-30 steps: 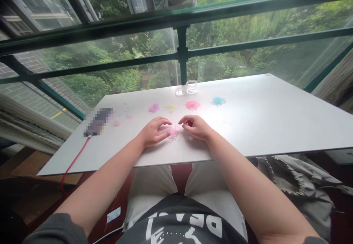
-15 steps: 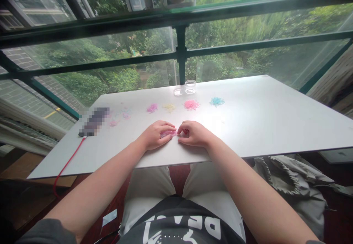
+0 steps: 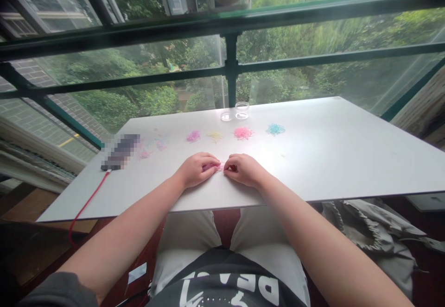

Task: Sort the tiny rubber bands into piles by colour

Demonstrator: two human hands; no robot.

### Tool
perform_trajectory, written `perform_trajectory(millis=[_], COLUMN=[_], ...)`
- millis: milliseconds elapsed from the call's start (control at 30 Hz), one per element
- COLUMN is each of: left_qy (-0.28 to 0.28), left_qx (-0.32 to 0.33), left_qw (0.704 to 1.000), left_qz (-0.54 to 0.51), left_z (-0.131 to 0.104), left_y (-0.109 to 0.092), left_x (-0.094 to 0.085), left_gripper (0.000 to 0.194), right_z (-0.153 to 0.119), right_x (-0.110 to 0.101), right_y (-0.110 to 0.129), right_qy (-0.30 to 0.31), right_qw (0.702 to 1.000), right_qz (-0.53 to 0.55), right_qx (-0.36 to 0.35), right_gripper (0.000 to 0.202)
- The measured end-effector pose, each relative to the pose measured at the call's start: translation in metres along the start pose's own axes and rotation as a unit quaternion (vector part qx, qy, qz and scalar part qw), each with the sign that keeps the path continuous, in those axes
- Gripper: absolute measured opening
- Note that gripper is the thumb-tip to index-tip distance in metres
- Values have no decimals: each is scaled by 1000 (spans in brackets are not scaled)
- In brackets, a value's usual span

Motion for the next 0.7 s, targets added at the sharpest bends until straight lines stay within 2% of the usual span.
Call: perform_trajectory(millis=[367,600,700], left_qy=[-4,-4,-5], left_qx=[-4,-6,12], left_qw=[1000,1000,1000], left_qz=[-5,-1,5], left_z=[-1,-1,0], left_y=[1,0,-5], left_x=[-1,-3,-4], left_gripper=[18,20,26], right_z=[-1,-2,-1], right_x=[2,-5,-5], right_y=[5,-4,-6], right_qy=[-19,4,27], right_qw=[999,999,994], right_qz=[-43,49,95], right_qx=[-17,25,37], right_gripper=[8,8,9])
Point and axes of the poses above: each hand's wrist, its own z-axis towards the middle knuckle, its own x-axis out of the palm, y = z × x, the point moved 10 cm from there along z, towards the middle knuckle, and after that the axes turned 11 degrees about x, right-handed, at the moved point
